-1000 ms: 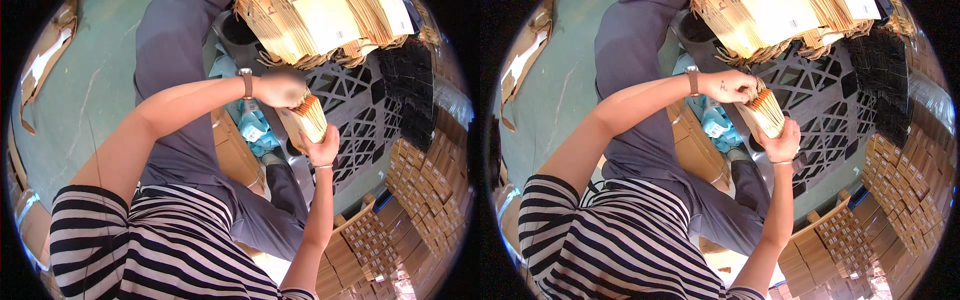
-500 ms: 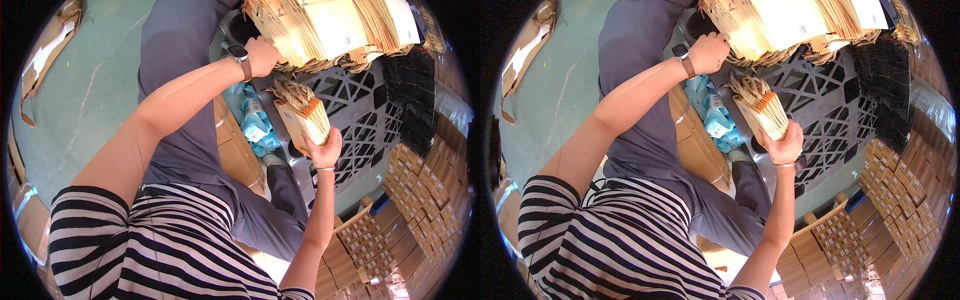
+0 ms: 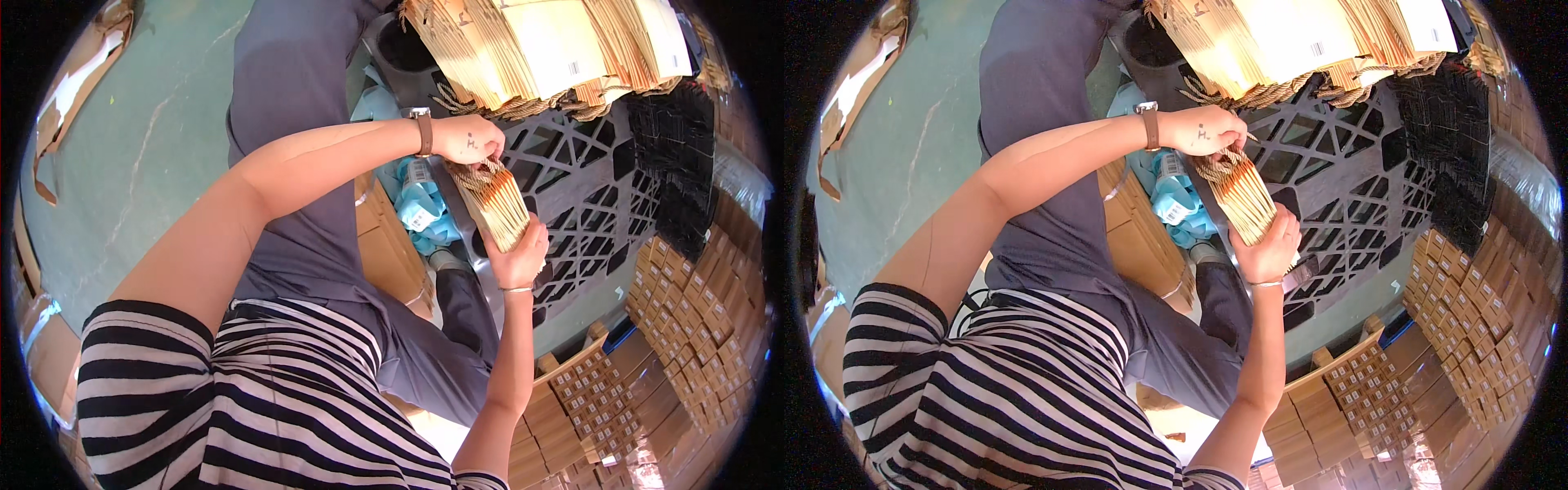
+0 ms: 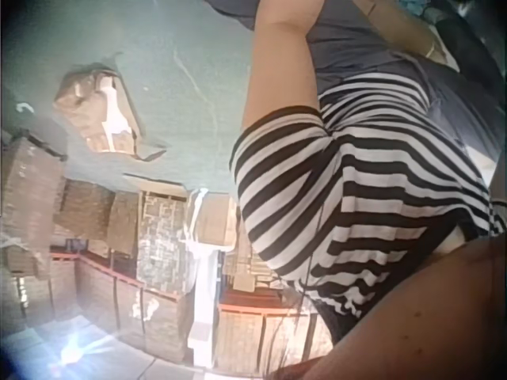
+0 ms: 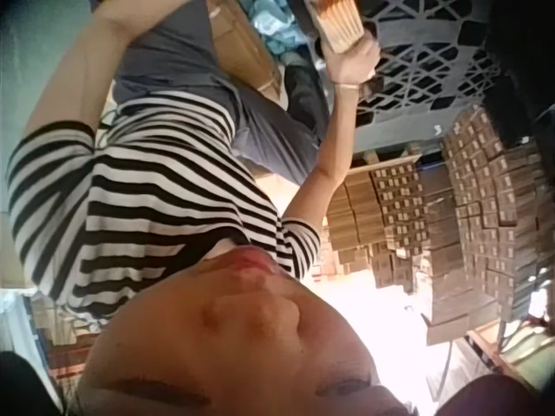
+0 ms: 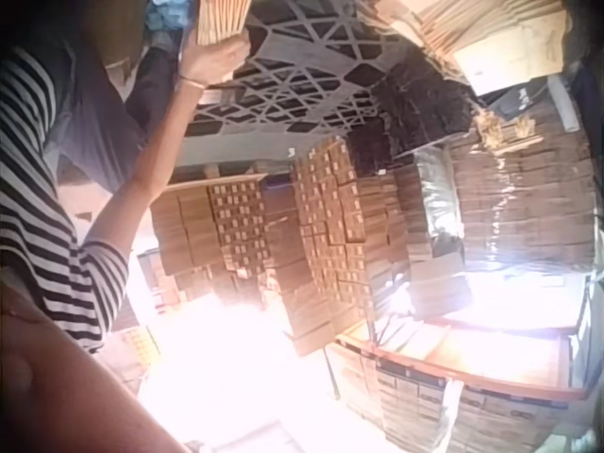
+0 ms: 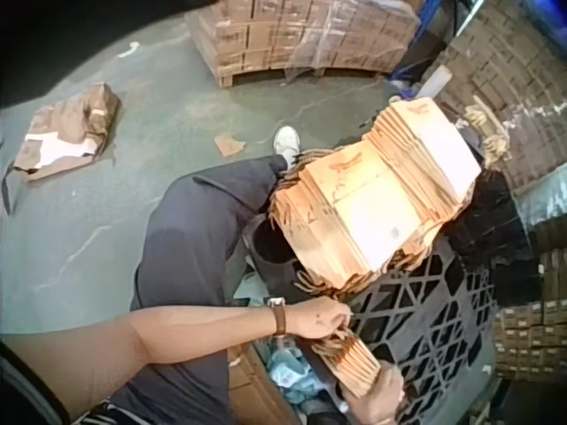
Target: The recorder is sorting and inspecting bundles of paper shopping bags with string handles.
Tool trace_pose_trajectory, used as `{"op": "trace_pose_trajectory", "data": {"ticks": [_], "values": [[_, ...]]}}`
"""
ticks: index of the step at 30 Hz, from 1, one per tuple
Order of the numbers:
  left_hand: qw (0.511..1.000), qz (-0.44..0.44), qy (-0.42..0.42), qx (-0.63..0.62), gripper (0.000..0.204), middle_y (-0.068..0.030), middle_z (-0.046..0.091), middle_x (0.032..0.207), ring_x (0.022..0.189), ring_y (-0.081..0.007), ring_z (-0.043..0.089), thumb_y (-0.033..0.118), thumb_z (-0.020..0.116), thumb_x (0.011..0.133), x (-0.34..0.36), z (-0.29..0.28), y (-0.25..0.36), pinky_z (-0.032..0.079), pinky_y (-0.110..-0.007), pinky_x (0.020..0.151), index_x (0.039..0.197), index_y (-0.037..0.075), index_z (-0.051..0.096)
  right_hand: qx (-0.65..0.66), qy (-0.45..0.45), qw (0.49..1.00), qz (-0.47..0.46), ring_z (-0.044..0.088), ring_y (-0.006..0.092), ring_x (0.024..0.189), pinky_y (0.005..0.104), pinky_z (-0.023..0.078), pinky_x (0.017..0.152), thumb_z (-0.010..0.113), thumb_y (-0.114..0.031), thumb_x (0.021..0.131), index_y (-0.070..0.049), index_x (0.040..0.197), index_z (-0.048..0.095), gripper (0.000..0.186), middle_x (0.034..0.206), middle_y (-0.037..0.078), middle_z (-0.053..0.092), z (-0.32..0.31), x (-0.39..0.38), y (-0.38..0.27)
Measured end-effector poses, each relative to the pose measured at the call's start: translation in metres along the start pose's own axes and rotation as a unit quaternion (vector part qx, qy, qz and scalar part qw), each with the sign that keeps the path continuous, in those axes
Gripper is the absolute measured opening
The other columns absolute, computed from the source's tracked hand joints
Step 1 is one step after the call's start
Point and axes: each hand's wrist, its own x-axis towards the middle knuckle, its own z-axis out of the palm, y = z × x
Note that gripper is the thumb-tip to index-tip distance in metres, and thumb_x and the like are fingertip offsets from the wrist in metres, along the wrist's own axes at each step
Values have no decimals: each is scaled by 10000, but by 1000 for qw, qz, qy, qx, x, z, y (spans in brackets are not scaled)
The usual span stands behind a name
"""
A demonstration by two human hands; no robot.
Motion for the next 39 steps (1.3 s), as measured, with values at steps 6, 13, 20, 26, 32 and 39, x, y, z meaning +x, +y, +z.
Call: {"op": "trace_pose_trajectory", "data": {"ticks": [6,13,20,26,32,39], "values": [[993,-66,-49,80,208,-121,629,720,580,-300,560,148,488,842,2,4,-9,470,-356,614,800,-14,611,9,3,1000,5,524,300,838,381,413,788,761,-300,578,-37,1098,481,647,959,123,546,-1,-1,-1],[978,115,168,47,272,-98,617,636,556,-273,577,201,484,855,11,21,-25,475,-349,586,747,-11,615,13,3,1000,5,525,298,845,381,414,790,760,-298,578,-45,1100,483,643,964,121,547,-1,0,-4],[982,-141,-6,-123,179,-87,625,704,582,-210,579,127,515,846,1,8,7,472,-303,579,774,-9,606,18,5,1000,10,527,296,849,379,414,796,764,-307,568,-45,1099,488,653,968,118,549,0,-2,-1],[992,-86,62,-73,141,-98,651,703,574,-241,583,115,578,769,-9,23,-2,480,-320,591,766,-9,646,22,6,1000,18,531,290,849,374,413,801,765,-315,557,-46,1090,496,655,969,116,553,0,-1,-3],[995,23,93,37,139,-110,659,710,583,-234,592,90,621,723,5,22,-20,479,-318,592,798,-17,669,22,11,1000,18,535,287,845,370,414,802,762,-308,556,-49,1082,500,642,962,113,559,1,-3,-3],[995,-36,67,62,118,-108,639,665,584,-250,587,64,627,704,9,27,-23,476,-325,591,787,-6,674,29,11,999,8,534,284,833,365,415,792,760,-287,558,-51,1079,501,628,943,106,563,1,-4,-1]]}}
